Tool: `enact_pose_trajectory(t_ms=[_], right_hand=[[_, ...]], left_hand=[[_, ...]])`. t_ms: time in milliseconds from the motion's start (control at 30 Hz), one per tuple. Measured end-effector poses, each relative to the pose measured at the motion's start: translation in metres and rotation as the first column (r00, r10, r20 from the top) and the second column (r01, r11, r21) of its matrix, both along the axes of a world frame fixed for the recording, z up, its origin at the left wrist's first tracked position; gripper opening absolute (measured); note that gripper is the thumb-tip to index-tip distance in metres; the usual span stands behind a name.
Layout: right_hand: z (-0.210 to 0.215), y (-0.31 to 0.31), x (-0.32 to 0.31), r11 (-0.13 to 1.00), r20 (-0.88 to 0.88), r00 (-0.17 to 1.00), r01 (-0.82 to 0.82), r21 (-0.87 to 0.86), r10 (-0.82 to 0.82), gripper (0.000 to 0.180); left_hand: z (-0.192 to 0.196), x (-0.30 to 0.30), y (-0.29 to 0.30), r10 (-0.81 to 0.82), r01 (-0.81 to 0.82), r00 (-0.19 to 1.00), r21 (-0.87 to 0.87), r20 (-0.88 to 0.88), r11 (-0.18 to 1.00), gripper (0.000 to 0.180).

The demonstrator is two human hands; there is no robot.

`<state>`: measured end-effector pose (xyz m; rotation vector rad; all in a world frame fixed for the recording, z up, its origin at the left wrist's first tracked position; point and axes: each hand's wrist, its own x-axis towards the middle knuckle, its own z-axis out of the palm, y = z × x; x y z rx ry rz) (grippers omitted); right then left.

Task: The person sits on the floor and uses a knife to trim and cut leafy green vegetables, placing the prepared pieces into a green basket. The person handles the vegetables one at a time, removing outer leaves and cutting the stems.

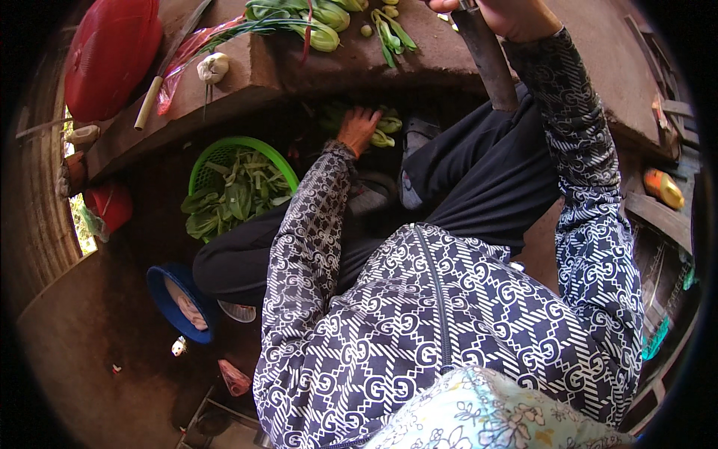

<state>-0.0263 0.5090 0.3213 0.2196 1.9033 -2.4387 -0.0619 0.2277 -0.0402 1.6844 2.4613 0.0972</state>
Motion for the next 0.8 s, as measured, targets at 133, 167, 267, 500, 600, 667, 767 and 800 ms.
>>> enact_pose_trajectory(t_ms=[133, 167, 267, 500, 600, 667, 767, 800], right_hand=[[0.001, 0.001, 0.002, 1.0, -0.005, 1.0, -0.005, -0.009, 0.005, 0.059], [0.001, 0.001, 0.002, 1.0, -0.007, 1.0, -0.009, -0.012, 0.009, 0.058], [0.0, 0.0, 0.004, 1.0, -0.006, 1.0, -0.014, -0.025, 0.014, 0.056], [0.0, -0.011, 0.01, 0.993, 0.01, 0.999, -0.047, -0.109, 0.049, 0.052], [-0.004, -0.019, 0.01, 0.997, 0.018, 0.998, -0.067, -0.038, 0.068, 0.051], [-0.01, -0.026, 0.01, 0.961, -0.055, 0.99, -0.113, 0.254, 0.131, 0.053], [-0.021, -0.034, 0.002, 0.883, -0.214, 0.955, -0.086, 0.462, 0.205, 0.058], [-0.024, -0.036, 0.002, 0.859, -0.234, 0.946, -0.081, 0.505, 0.227, 0.061]], left_hand=[[0.009, -0.004, 0.006, 0.027, -0.024, 0.998, -0.055, 0.05, 0.998, 0.048], [0.015, -0.005, 0.007, 0.076, -0.075, 0.995, -0.005, 0.071, 0.997, 0.049], [0.052, -0.013, 0.005, 0.255, -0.268, 0.949, 0.047, 0.183, 0.962, 0.053], [0.187, -0.045, 0.005, -0.132, -0.805, 0.13, 0.183, 0.983, 0.565, 0.04], [0.23, -0.049, 0.003, -0.21, -0.813, 0.042, 0.155, 0.977, 0.56, 0.042], [0.246, -0.054, 0.007, -0.234, -0.797, 0.044, 0.175, 0.971, 0.578, 0.039], [0.26, -0.064, 0.015, -0.077, -0.735, 0.287, 0.27, 0.955, 0.622, 0.035], [0.263, -0.067, 0.017, 0.02, -0.722, 0.357, 0.262, 0.934, 0.641, 0.034]])
